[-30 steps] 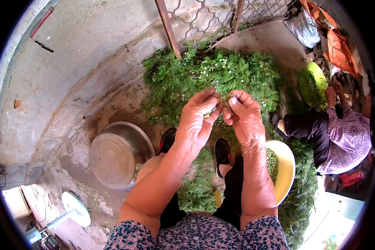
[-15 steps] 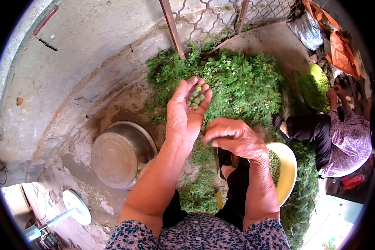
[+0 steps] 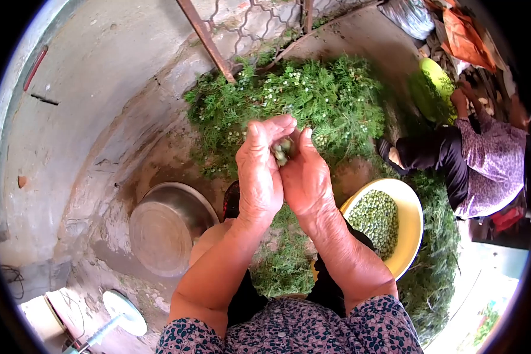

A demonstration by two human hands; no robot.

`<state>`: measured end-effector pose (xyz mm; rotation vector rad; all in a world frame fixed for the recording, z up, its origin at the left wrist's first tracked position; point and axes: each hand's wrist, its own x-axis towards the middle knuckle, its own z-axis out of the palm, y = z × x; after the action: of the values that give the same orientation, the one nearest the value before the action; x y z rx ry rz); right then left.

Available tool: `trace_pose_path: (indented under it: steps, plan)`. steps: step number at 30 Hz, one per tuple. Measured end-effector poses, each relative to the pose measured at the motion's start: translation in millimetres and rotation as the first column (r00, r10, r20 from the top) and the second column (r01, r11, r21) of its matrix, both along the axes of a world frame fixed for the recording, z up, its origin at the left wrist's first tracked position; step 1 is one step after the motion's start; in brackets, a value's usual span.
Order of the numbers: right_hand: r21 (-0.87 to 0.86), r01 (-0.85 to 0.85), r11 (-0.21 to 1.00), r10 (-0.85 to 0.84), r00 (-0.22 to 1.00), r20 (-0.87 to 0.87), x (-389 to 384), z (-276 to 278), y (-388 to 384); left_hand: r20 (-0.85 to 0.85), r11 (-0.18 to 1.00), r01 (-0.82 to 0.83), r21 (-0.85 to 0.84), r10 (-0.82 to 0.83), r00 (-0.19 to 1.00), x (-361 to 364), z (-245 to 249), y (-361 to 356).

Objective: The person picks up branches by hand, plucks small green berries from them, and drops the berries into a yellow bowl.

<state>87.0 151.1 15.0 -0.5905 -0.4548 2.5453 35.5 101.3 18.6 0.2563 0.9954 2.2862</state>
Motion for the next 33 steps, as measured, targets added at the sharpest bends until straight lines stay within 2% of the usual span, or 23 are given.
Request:
trace_pose_path:
  steps: [2,6,9,11,12,14,15,18,20,26,28,32,33]
  plan:
    - [-0.100,0.033,0.994,-0.022,0.994,0.109,3,2,2,-0.083,0.999,0.032,0.004,-0.032,0.996,6,1,2]
    - [-0.171,0.060,0.983,-0.044,0.994,0.096,6,13,5,-0.195,0.998,0.042,0.056,-0.030,0.980,9,1,6]
    - [-0.149,0.084,0.985,-0.062,0.988,0.145,10,15,8,-0.272,0.991,0.059,0.120,-0.024,0.962,11,-1,9]
    - [-0.219,0.095,0.971,-0.061,0.986,0.156,11,20,10,-0.224,0.982,0.094,0.164,-0.056,0.973,13,-4,9]
    - [-0.216,0.060,0.974,-0.044,0.996,0.078,11,12,11,-0.207,0.979,0.113,0.171,-0.076,0.975,14,-3,7]
    - [-0.258,0.068,0.964,-0.056,0.997,0.052,12,5,11,-0.212,0.985,0.097,0.140,-0.066,0.975,14,2,4]
    - [-0.255,0.142,0.956,-0.109,0.984,0.140,10,1,11,-0.184,0.980,0.116,0.160,-0.086,0.979,10,3,2]
    - [-0.205,0.107,0.973,-0.074,0.984,0.163,18,1,13,-0.130,0.985,0.083,0.148,-0.064,0.989,-3,7,-7]
    - [-0.184,0.097,0.978,-0.062,0.980,0.191,24,3,17,-0.127,0.998,0.009,0.057,-0.002,0.992,-11,8,-11]
    - [0.034,0.031,0.999,-0.037,0.975,0.220,47,12,43,0.038,0.998,-0.028,-0.058,0.030,0.999,-26,5,-17]
    - [0.061,0.073,0.995,-0.087,0.955,0.284,62,20,56,0.076,0.996,-0.042,-0.082,0.049,0.996,-32,5,-21]
    - [0.230,0.046,0.972,-0.115,0.948,0.297,97,4,98,0.183,0.991,-0.099,-0.093,0.115,0.976,-43,8,-27]
    - [0.264,0.024,0.964,-0.119,0.930,0.347,107,-2,105,0.215,0.991,-0.105,-0.084,0.121,0.969,-46,9,-29]
